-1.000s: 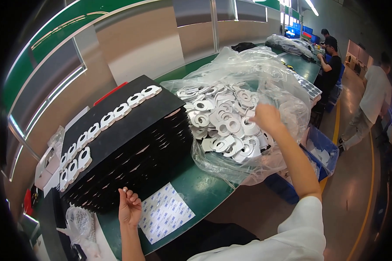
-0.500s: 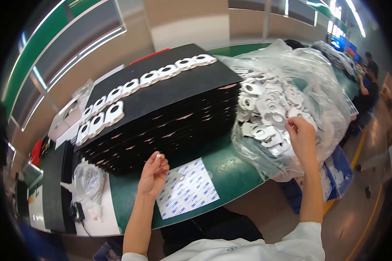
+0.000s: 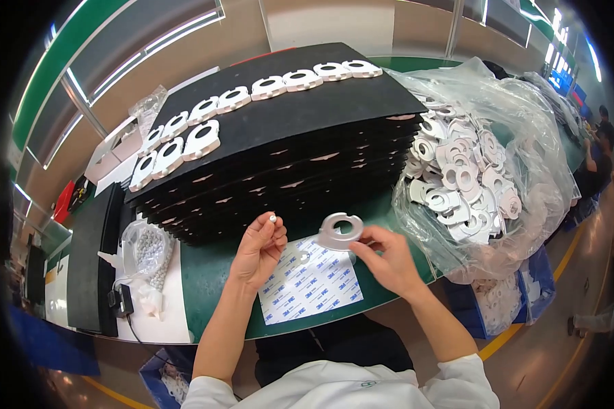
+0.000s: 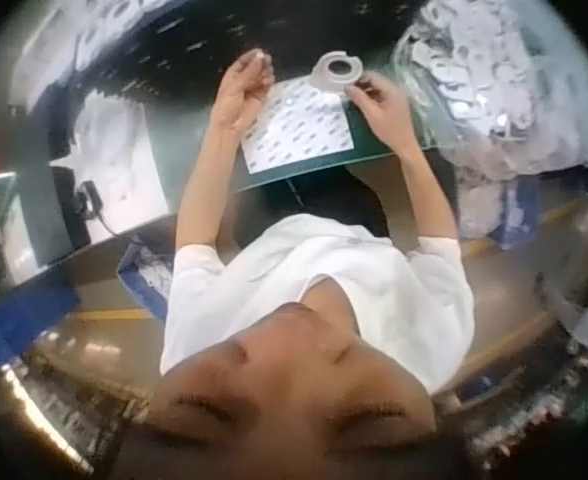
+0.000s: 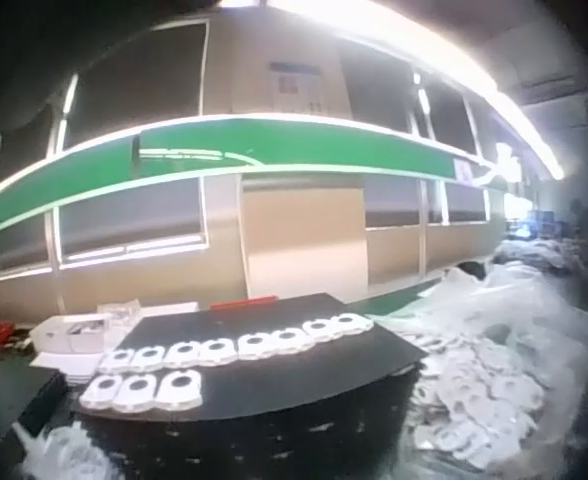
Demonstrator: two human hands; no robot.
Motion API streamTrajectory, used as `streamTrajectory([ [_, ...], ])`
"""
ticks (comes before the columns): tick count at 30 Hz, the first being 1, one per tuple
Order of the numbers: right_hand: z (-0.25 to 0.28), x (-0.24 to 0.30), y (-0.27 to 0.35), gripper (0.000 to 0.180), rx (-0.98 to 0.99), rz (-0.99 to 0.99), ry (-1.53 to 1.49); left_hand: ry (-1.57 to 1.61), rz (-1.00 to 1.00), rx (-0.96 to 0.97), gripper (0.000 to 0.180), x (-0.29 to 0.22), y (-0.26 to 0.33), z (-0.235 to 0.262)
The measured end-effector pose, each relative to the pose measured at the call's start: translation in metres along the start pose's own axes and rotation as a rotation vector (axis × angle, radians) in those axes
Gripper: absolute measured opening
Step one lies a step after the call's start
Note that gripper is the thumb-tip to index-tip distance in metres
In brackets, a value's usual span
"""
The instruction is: The person assembles small white circular components by hand, then places the assembled components onto black trays.
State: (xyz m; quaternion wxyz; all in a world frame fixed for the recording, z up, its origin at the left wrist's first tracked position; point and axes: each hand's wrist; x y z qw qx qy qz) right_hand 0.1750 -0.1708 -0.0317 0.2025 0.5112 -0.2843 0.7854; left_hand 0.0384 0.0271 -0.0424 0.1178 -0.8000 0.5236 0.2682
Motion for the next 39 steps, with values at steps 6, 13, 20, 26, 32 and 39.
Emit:
streamTrajectory([
  [6, -0.04, -0.003, -0.008, 0.014, 0.122, 0.019, -0.044, 0.003, -0.033, -0.049, 0.017, -0.002, -0.003, 0.003],
  [13, -0.045, -0.005, -0.011, 0.009, 0.149, 0.368, 0.236, 0.025, -0.046, -0.041, 0.016, -0.003, -0.003, 0.006],
  [20, -0.045, -0.001, -0.011, 0.009, 0.113, 0.181, 0.077, -0.018, -0.05, -0.043, 0.018, -0.003, -0.003, 0.004],
  [26, -0.048, 0.013, -0.035, 0.012, 0.023, -0.005, -0.589, -0.132, -0.012, -0.081, 0.018, 0.002, 0.002, -0.004],
  [32, -0.056, 0.019, -0.047, 0.013, 0.035, 0.031, -0.577, -0.212, 0.009, -0.01, 0.017, 0.004, 0.002, -0.001],
  [39, -0.056, 0.023, -0.046, 0.014, 0.055, 0.004, -0.534, -0.165, 0.007, -0.018, 0.014, 0.003, 0.003, 0.001],
])
Point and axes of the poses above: each hand's wrist, its own y-axis away from the middle knuckle, its own z-axis out of the back of the hand, x = y × z, and after that the axes turned 2 degrees about z, right-handed
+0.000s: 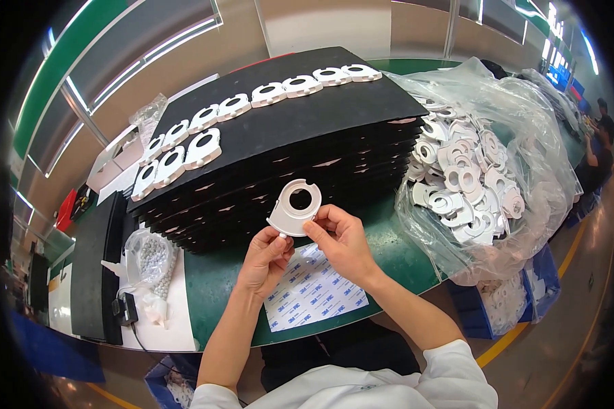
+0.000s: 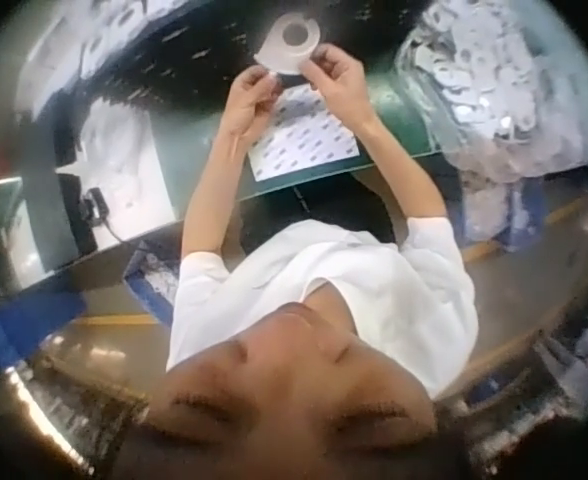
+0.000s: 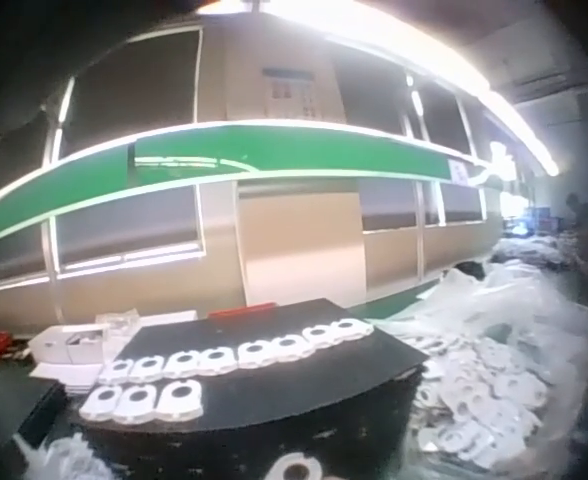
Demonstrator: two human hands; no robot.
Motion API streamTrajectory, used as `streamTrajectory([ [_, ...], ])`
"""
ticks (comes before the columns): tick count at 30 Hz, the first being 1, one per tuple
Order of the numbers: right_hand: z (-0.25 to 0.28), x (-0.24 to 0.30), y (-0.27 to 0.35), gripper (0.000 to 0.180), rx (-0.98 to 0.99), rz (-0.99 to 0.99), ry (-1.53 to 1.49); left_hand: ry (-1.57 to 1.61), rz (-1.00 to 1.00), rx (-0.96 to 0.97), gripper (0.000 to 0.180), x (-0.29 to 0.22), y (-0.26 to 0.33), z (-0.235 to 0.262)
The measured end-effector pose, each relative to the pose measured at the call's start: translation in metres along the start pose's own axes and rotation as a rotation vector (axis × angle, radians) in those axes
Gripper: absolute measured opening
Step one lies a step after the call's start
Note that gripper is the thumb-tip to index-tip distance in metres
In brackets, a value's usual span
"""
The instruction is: The person assembles small white circular components by hand, then places the assembled components onto black trays.
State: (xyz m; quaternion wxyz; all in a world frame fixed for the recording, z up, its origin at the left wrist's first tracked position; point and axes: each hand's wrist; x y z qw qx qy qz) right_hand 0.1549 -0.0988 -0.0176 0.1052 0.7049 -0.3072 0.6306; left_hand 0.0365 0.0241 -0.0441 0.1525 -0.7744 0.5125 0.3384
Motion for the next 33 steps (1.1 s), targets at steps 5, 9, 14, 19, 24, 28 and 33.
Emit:
streamTrajectory([
  [5, -0.006, 0.017, 0.0, 0.012, 0.014, 0.063, 0.081, 0.04, -0.001, 0.085, 0.021, 0.003, -0.004, 0.008],
  [9, -0.013, 0.058, -0.021, 0.019, 0.019, 0.453, 0.488, 0.03, -0.039, 0.088, 0.031, 0.0, -0.003, -0.004],
  [14, -0.034, 0.107, -0.083, 0.025, -0.046, 0.549, 0.497, 0.023, -0.004, 0.072, 0.039, -0.004, -0.002, -0.001],
  [19, -0.03, 0.12, -0.152, 0.024, 0.237, 0.086, 0.68, 0.026, 0.001, 0.02, 0.034, -0.005, 0.001, -0.005],
  [24, -0.031, 0.124, -0.161, 0.038, 0.289, -0.123, 0.68, 0.039, 0.016, 0.015, 0.032, -0.006, -0.001, -0.002],
  [28, -0.003, 0.145, -0.132, 0.049, 0.121, 0.162, 0.687, 0.058, -0.051, 0.028, 0.025, -0.011, 0.0, -0.005],
  [33, 0.074, 0.17, -0.077, 0.025, -0.263, 0.574, 0.792, -0.351, -0.637, -0.171, 0.018, -0.056, 0.019, -0.012],
])
Point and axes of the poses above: each hand's wrist, its own y-axis away from the middle knuckle, its own z-axis out of the back of the hand, x = y × z, and after that the axes turned 2 degrees about z, right-handed
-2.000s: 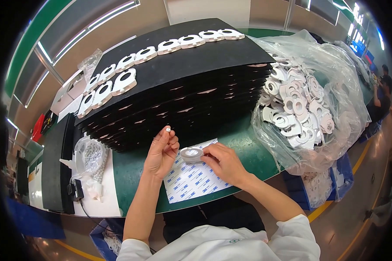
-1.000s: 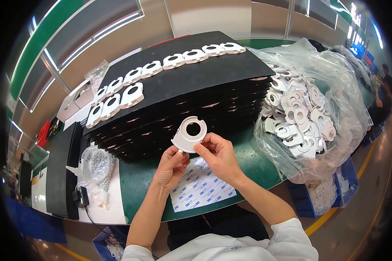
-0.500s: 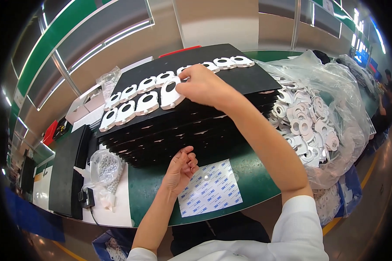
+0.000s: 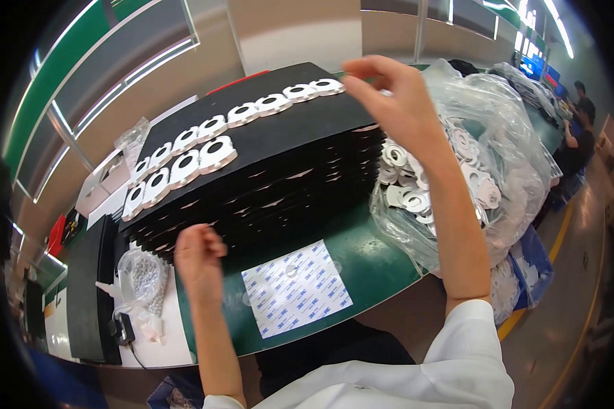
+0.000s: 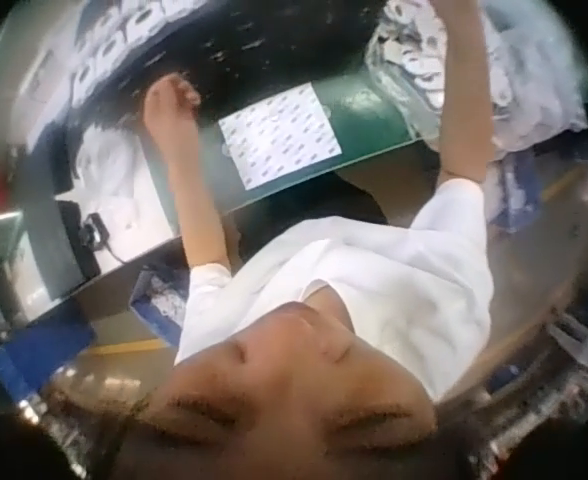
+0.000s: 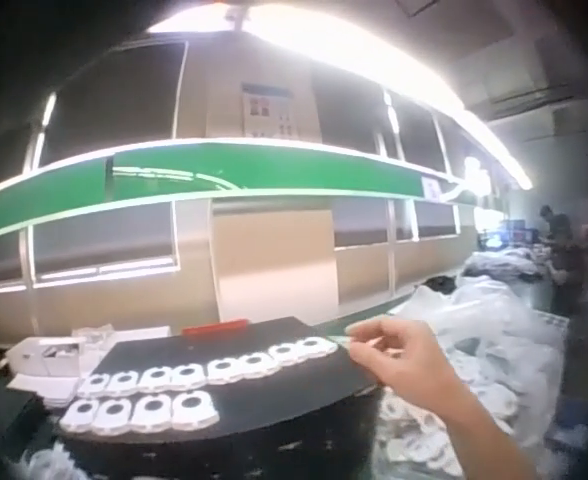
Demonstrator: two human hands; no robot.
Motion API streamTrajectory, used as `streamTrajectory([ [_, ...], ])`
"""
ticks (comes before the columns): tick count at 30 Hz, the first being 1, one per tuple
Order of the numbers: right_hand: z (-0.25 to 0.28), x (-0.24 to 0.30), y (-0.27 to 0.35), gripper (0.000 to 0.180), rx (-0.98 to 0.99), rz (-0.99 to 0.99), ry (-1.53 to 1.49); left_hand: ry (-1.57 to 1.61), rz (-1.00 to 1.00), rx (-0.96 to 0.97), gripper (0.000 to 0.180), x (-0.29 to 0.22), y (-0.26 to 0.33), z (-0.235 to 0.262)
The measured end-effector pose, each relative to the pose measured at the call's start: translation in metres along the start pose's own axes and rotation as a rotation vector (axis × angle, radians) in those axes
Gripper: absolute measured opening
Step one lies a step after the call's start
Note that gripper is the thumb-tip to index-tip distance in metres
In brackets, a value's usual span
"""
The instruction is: The person assembles small white circular components by hand, then places the assembled components onto black trays.
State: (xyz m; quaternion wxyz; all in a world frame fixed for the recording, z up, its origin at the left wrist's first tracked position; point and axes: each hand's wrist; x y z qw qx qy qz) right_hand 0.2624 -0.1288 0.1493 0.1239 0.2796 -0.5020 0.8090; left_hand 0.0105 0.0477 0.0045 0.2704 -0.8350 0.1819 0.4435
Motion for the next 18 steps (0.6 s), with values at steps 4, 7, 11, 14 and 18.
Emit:
streamTrajectory([
  [4, 0.056, -0.065, 0.049, 0.016, 0.062, -0.148, 0.377, -0.589, -0.395, -0.306, 0.018, -0.049, 0.009, 0.05],
  [7, 0.054, -0.102, 0.096, 0.015, 0.375, -0.23, 0.577, -1.049, -0.52, -0.45, 0.009, -0.075, 0.009, 0.122],
  [11, 0.041, -0.117, 0.135, 0.014, 0.424, -0.046, 0.701, -1.67, -0.325, -0.312, 0.016, -0.094, 0.008, 0.207],
  [14, 0.03, -0.122, 0.138, 0.015, 0.564, -0.063, 0.688, -1.786, -0.049, -0.146, 0.024, -0.08, 0.002, 0.26],
  [18, 0.028, -0.122, 0.136, 0.008, 0.556, -0.026, 0.77, -1.605, 0.115, -0.153, 0.025, -0.083, -0.011, 0.25],
])
Point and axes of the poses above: each hand's wrist, its own y-axis away from the middle knuckle, its own z-axis out of the back of the hand, x = y × z, and after that the axes turned 2 degrees about z, right-handed
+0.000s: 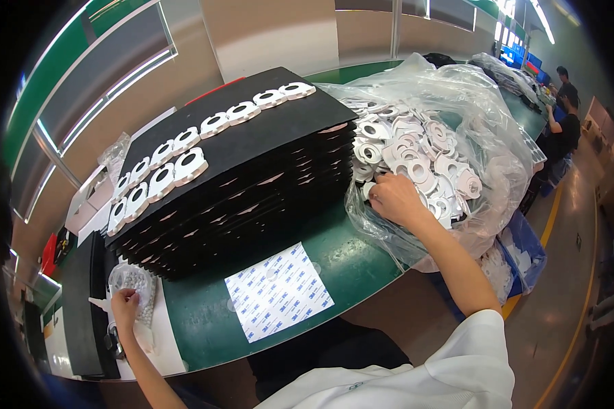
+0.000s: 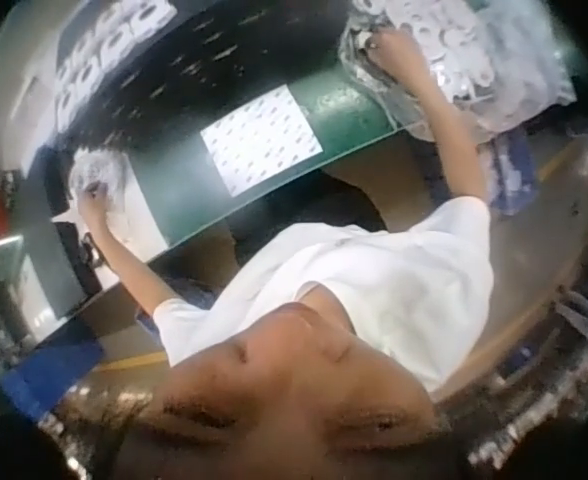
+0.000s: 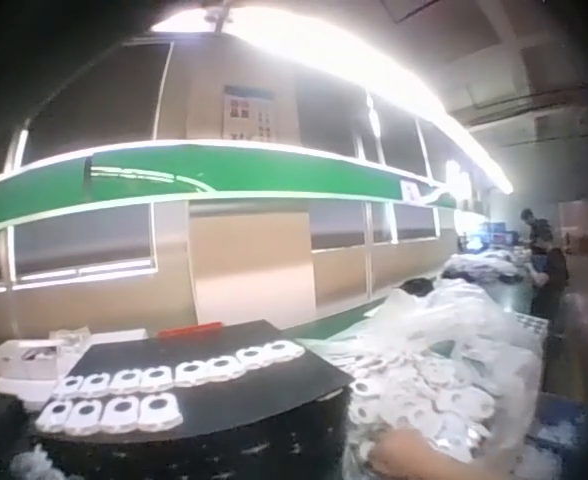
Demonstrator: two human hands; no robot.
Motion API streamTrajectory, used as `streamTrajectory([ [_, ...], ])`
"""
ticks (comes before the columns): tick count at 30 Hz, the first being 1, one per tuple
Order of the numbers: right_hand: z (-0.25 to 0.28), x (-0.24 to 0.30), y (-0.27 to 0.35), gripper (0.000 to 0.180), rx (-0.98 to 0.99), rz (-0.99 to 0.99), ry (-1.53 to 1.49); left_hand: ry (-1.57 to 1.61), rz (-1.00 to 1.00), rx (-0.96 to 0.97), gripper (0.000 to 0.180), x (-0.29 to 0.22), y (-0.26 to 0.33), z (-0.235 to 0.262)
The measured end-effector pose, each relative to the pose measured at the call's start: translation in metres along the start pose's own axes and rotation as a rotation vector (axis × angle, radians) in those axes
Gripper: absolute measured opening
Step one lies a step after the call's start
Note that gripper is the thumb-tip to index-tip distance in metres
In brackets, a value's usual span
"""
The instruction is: The person assembles small white circular components by hand, then places the assembled components onto black trays.
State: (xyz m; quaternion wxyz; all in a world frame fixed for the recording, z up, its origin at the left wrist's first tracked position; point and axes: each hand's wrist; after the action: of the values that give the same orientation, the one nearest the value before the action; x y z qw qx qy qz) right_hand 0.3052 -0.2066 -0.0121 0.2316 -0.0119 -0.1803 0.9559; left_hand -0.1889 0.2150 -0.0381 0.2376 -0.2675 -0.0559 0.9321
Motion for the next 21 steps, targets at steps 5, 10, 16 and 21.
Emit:
streamTrajectory([
  [5, 0.004, -0.009, 0.003, 0.006, -0.411, -0.033, -0.089, 0.129, 0.042, 0.095, 0.018, 0.008, -0.012, 0.009],
  [10, 0.019, -0.03, 0.014, 0.013, -0.504, -0.555, -0.668, 0.304, 0.269, 0.251, 0.008, -0.002, -0.019, 0.026],
  [16, 0.034, 0.004, 0.028, 0.023, -0.538, -0.634, -1.173, 0.77, 0.296, -0.031, 0.013, 0.022, -0.035, 0.013],
  [21, 0.015, 0.011, 0.039, 0.018, -0.472, -0.513, -0.958, 1.353, 0.343, -0.201, 0.015, 0.018, -0.037, 0.024],
])
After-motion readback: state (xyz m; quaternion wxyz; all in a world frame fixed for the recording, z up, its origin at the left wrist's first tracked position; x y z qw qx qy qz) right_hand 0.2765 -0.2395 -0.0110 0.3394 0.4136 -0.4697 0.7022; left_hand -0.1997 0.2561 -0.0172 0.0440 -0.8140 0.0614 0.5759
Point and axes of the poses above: each hand's wrist, its own y-axis away from the middle knuckle, its own z-axis out of the back of the hand, x = y × z, and after that the axes turned 2 degrees about z, right-handed
